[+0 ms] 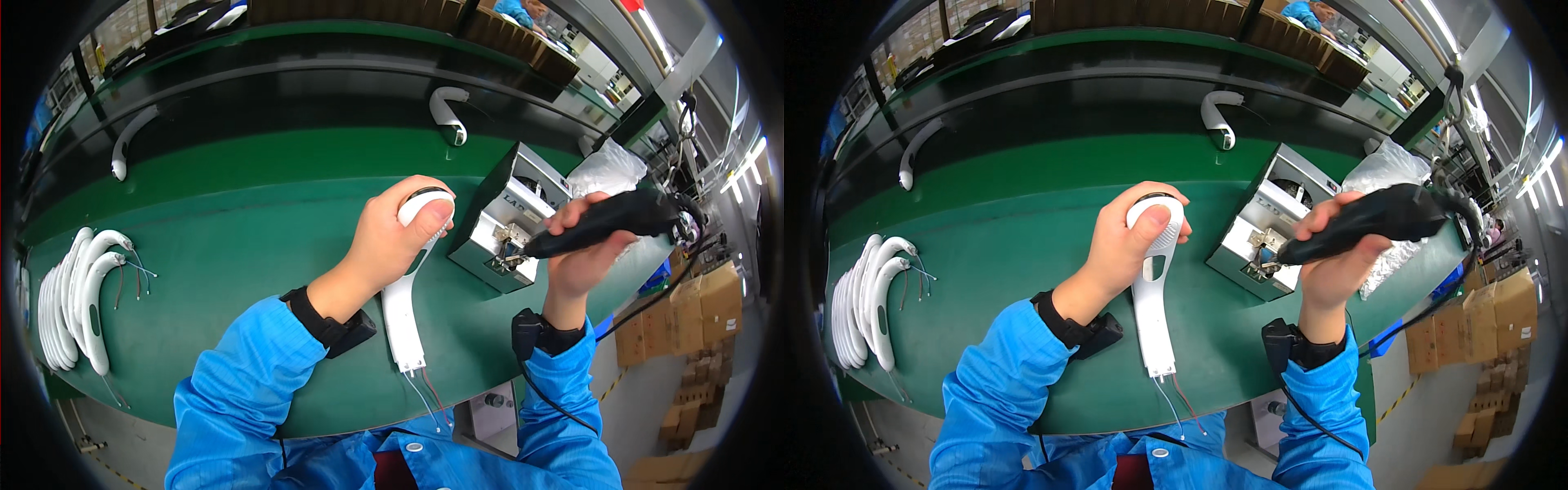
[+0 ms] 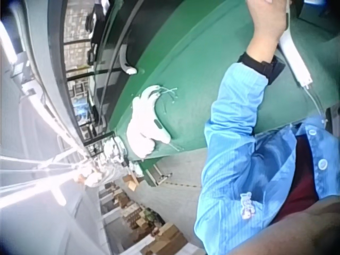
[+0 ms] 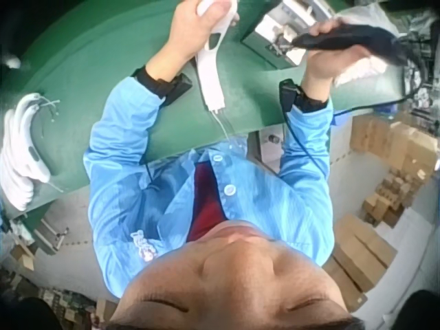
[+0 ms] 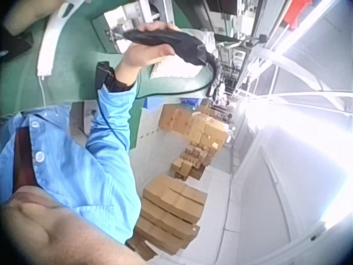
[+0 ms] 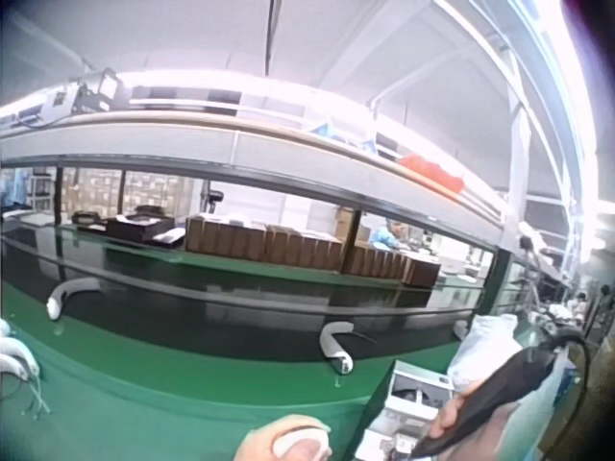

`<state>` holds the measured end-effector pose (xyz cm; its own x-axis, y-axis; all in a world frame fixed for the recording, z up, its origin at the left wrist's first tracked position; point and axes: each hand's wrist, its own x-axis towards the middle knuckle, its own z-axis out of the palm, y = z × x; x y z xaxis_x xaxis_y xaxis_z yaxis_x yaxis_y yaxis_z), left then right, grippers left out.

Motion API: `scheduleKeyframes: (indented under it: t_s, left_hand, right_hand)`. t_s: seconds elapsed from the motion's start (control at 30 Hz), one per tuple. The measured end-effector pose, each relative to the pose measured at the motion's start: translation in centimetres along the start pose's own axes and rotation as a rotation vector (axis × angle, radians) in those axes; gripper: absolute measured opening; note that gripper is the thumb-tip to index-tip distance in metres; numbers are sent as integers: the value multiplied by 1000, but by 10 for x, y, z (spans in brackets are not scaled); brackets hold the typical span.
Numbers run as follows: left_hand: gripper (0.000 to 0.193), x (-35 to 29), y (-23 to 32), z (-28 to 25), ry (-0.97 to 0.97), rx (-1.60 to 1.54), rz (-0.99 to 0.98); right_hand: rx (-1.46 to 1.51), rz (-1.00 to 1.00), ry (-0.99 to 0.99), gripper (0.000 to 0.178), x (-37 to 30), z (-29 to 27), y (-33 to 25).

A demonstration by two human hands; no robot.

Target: Assembling white plastic curved handles on a factory production line using a handheld tool.

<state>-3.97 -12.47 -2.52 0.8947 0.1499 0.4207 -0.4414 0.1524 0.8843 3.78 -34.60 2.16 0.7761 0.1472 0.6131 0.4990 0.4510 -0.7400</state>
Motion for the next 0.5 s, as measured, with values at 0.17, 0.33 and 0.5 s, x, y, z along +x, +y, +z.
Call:
scheduleKeyframes:
  t_s: [0.17,0.33,0.5]
  left_hand:
    - [45,-1,1,0,1,-4,-6]
    - [35,-2,0,-4,22,-56,-45]
    - [32,2,-2,-2,12,-62,-40]
  right_hand:
    - [-84,81,15,72,-2,13,5]
    - [-56,209,-67,75,-31,28,17]
    - [62,271,-75,87,-70,75,16]
